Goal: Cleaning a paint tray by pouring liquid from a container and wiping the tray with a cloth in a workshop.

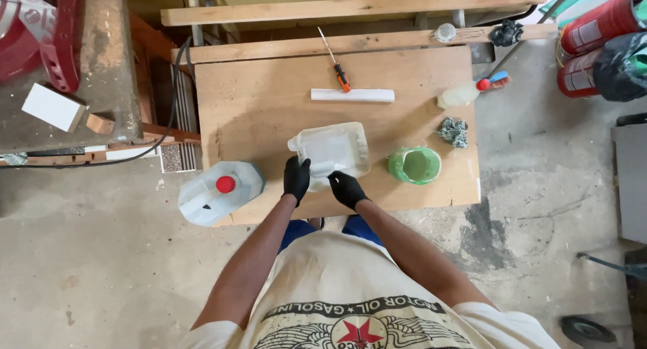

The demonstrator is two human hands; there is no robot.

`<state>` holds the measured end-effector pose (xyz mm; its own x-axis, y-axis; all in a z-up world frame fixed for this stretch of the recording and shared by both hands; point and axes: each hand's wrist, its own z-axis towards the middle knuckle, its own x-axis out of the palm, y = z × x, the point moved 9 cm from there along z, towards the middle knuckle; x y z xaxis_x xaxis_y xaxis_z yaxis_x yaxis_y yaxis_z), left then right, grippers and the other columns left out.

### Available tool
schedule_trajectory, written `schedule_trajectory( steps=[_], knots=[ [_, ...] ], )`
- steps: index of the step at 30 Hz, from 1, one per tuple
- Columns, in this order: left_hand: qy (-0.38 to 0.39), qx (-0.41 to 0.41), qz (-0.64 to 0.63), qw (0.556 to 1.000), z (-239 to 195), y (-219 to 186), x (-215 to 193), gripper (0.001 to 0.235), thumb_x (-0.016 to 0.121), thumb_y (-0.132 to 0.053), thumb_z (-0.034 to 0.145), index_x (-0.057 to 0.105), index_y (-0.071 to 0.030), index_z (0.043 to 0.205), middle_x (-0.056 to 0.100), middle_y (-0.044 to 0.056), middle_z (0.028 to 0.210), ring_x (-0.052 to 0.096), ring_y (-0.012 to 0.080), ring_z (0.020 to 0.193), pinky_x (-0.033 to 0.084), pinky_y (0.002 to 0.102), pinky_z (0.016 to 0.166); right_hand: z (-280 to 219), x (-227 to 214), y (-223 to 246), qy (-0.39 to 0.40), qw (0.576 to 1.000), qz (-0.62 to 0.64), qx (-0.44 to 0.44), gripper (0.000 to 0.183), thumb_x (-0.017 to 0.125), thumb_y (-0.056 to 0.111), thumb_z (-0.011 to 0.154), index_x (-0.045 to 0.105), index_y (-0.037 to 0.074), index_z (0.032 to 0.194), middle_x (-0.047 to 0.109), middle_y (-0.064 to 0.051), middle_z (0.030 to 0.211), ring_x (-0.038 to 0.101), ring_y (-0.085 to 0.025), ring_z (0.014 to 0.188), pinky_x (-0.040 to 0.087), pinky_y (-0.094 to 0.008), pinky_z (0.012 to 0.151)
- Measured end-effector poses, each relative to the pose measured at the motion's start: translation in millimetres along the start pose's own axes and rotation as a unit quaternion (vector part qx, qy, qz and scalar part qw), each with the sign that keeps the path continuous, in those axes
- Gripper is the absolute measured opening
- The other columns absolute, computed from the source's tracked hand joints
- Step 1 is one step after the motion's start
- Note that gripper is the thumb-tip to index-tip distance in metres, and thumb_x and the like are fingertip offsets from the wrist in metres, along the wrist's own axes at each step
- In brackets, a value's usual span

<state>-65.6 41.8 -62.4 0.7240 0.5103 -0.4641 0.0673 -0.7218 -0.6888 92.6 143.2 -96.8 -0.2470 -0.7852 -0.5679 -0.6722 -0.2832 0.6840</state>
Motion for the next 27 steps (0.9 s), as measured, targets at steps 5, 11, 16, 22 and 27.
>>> schedule_trajectory(
  steps=[5,11,16,22,27],
  knots=[
    [-0.019,0.025,0.011,0.999,2,-2,1,0.056,0.059,-0.038,0.103,0.057,0.009,0.133,0.062,0.031,0.130,0.058,0.0452,0.128,0.048,0.053,0.108,46,-5,9,0.009,0.996,0.050,0.075,0.024,0.049,0.034,0.105,0.066,0.031,0.121,0.073,0.001,0.119,0.069,-0.029,0.114,0.057,-0.046,0.100],
    [-0.020,0.011,0.006,1.000,12,11,3,0.055,0.059,-0.041,0.102,0.060,0.005,0.131,0.064,0.027,0.128,0.060,0.0418,0.126,0.049,0.051,0.107,0,2,-10,0.062,0.995,0.020,0.073,0.025,0.058,0.029,0.103,0.068,0.025,0.126,0.074,-0.005,0.122,0.070,-0.030,0.113,0.056,-0.045,0.097],
    [-0.034,0.052,0.041,0.997,7,3,7,0.056,0.060,-0.039,0.103,0.058,0.008,0.133,0.063,0.030,0.128,0.060,0.0438,0.127,0.049,0.050,0.108,31,-9,12,0.017,0.996,0.046,0.068,0.025,0.050,0.034,0.107,0.066,0.029,0.124,0.074,-0.004,0.120,0.068,-0.033,0.114,0.056,-0.050,0.098],
    [-0.025,0.022,0.017,0.999,18,15,3,0.056,0.060,-0.043,0.102,0.060,0.005,0.130,0.064,0.026,0.128,0.060,0.0407,0.127,0.049,0.050,0.107,1,-15,5,0.025,0.998,0.055,0.031,0.028,0.051,0.032,0.107,0.068,0.021,0.126,0.073,-0.008,0.124,0.066,-0.033,0.119,0.055,-0.046,0.102],
    [-0.027,-0.009,0.011,1.000,22,26,4,0.058,0.060,-0.045,0.101,0.062,0.004,0.131,0.064,0.026,0.130,0.058,0.0408,0.129,0.048,0.050,0.109,-21,-20,-12,0.000,1.000,0.030,0.003,0.025,0.058,0.023,0.104,0.072,0.017,0.123,0.075,-0.008,0.119,0.067,-0.034,0.114,0.056,-0.050,0.097]
  ],
)
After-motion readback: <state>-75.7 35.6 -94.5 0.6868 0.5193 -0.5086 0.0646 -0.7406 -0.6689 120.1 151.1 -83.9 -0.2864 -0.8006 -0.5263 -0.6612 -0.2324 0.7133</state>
